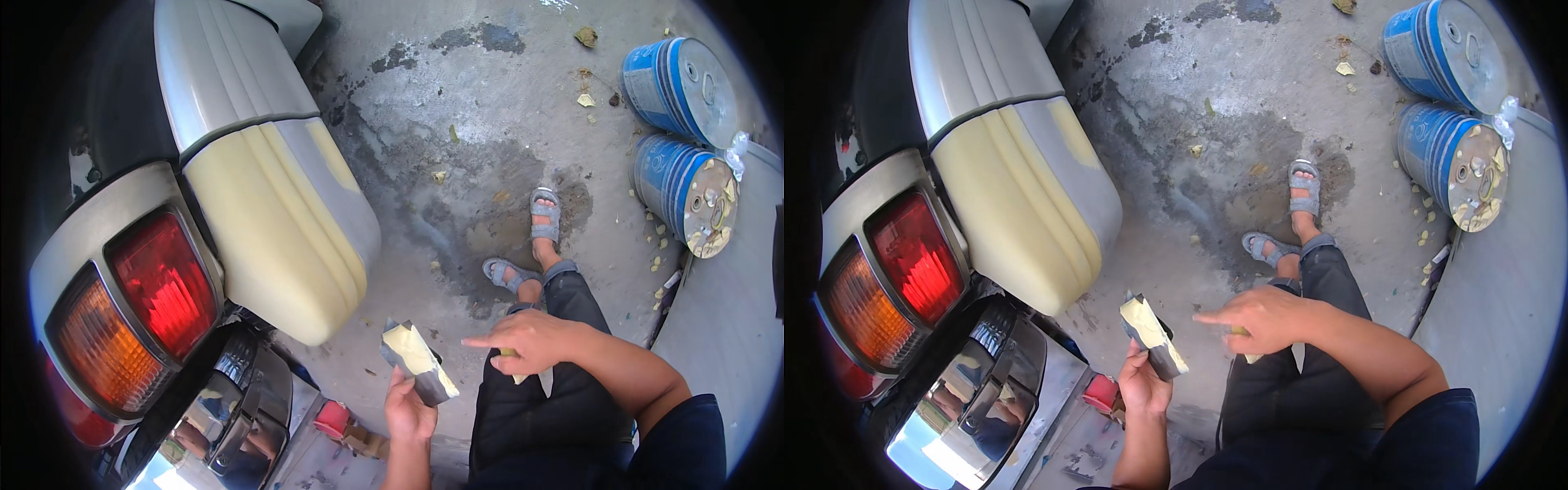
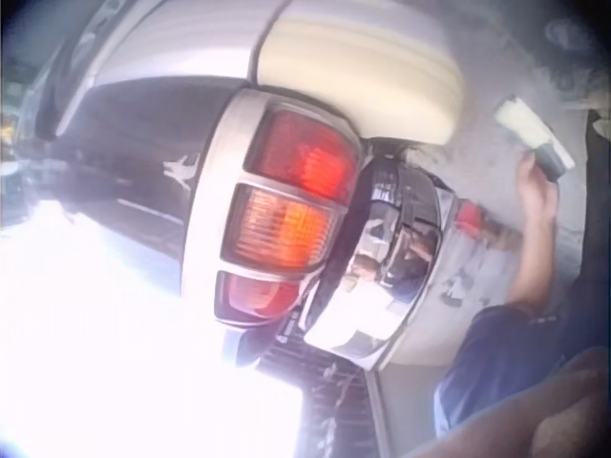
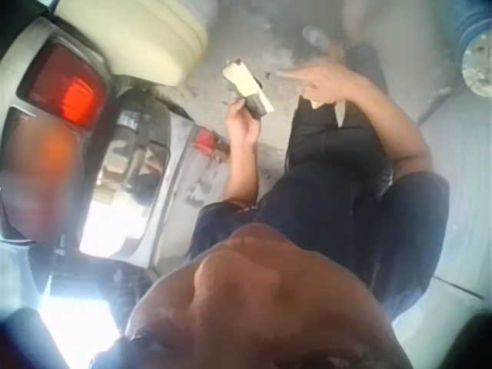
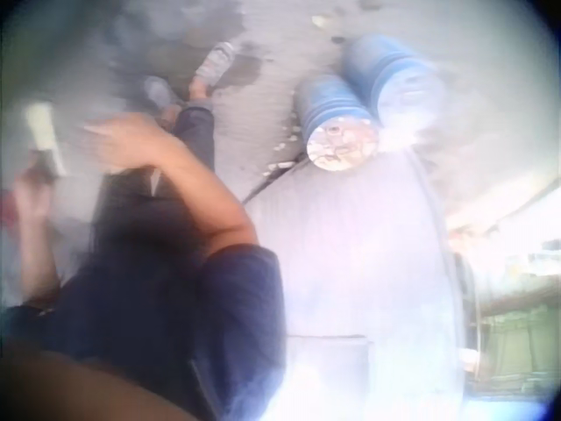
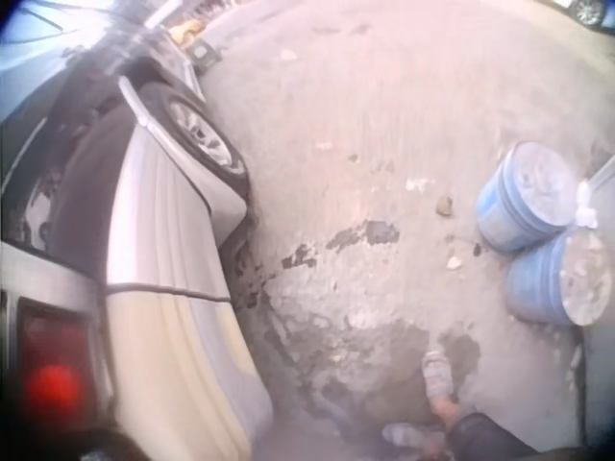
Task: The person applies a beige body filler to the rear bumper of a motorcycle using a yellow sponge and a metal spreader. They repeatedly scoop filler from the spreader and smooth it onto the bumper surface.
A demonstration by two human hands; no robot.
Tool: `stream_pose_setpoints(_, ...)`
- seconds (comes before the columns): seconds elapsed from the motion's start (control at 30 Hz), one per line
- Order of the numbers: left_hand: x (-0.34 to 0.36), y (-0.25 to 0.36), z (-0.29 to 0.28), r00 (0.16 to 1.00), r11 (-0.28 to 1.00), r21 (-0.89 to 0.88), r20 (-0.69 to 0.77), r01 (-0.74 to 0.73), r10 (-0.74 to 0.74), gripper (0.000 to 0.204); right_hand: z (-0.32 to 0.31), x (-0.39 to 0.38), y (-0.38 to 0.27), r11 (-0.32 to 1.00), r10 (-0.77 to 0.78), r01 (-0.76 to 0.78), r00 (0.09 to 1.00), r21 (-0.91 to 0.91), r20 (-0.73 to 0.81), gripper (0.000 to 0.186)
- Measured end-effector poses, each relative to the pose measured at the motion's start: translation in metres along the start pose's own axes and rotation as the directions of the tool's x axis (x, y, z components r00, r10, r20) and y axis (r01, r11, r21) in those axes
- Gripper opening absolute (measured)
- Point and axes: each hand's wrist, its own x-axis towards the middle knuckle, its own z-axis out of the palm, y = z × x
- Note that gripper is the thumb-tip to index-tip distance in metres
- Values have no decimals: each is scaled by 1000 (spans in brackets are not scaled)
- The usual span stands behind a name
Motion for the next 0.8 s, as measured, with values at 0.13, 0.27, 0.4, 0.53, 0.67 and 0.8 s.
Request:
stream_pose_setpoints(0.13,-5,-4,-19,995,991,101,-41,-89,94,61,-1,-11,17,933,357,-351,871,80,-337,35)
stream_pose_setpoints(0.27,-12,-6,-40,987,979,138,-30,-150,155,61,3,-19,26,692,645,-417,725,590,-243,34)
stream_pose_setpoints(0.4,-19,-6,-65,986,986,47,63,-160,157,58,26,-28,20,709,511,-258,830,656,-226,38)
stream_pose_setpoints(0.53,-32,-3,-74,975,981,0,114,-193,192,57,53,-25,-6,786,448,-172,820,594,-355,36)
stream_pose_setpoints(0.67,-44,-2,-85,954,963,-26,130,-268,270,55,73,-26,-39,851,376,-113,814,513,-443,27)
stream_pose_setpoints(0.8,-61,1,-88,918,926,-27,130,-376,376,52,82,-33,-68,904,333,-122,801,409,-498,26)
